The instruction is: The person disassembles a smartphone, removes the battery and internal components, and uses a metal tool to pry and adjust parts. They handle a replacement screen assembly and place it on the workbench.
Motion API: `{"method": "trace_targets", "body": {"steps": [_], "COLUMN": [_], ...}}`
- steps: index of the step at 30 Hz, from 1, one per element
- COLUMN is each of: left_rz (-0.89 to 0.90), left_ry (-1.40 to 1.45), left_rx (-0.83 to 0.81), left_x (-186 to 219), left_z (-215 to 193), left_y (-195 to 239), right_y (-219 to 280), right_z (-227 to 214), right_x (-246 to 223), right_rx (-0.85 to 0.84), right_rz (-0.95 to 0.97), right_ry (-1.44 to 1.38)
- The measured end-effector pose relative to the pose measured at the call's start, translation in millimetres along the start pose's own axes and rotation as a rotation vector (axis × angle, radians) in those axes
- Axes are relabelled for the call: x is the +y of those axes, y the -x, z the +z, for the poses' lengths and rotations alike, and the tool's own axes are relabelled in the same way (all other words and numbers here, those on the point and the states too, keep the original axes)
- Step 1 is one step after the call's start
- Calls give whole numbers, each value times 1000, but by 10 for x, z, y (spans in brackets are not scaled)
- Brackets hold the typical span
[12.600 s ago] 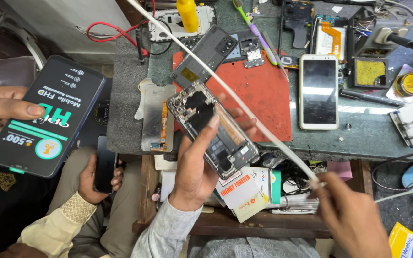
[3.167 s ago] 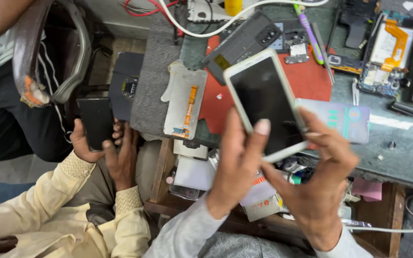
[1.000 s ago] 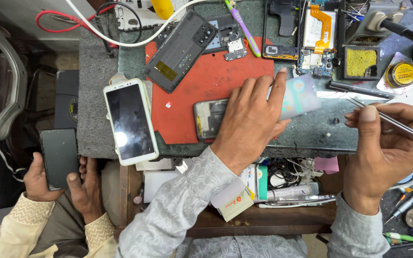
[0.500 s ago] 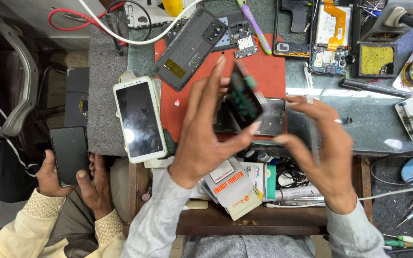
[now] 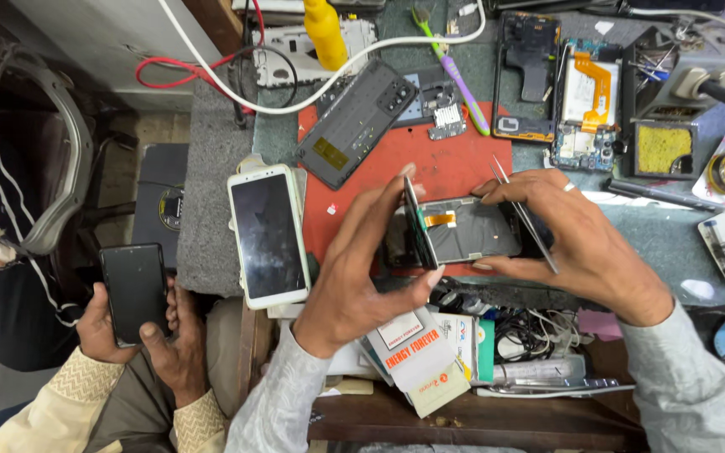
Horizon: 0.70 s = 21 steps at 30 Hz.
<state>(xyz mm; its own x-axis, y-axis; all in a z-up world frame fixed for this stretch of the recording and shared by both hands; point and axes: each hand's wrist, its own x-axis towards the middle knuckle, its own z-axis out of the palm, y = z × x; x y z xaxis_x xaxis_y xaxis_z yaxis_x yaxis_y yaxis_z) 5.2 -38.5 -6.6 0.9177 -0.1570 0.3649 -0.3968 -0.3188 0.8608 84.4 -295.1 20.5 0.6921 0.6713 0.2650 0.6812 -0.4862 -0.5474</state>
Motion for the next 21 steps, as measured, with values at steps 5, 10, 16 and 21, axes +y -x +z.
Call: {"method": "trace_targets", "body": {"steps": [5, 10, 16, 21], "left_rz": [17, 11, -33, 9], "left_ry": [51, 24, 45, -42], "left_rx": [49, 91, 73, 98], "left_x": [-37, -112, -119, -125], "left_z": [137, 190, 182, 218], "left_y": [110, 151, 155, 137], "right_y": [-48, 83, 110, -23], "right_z": [-105, 59, 480, 633], "right_x": [1, -117, -298, -433], "right_rx": [-37, 174, 397, 486], "right_rz": [53, 268, 364, 388], "right_ry": [-60, -419, -395, -294]}}
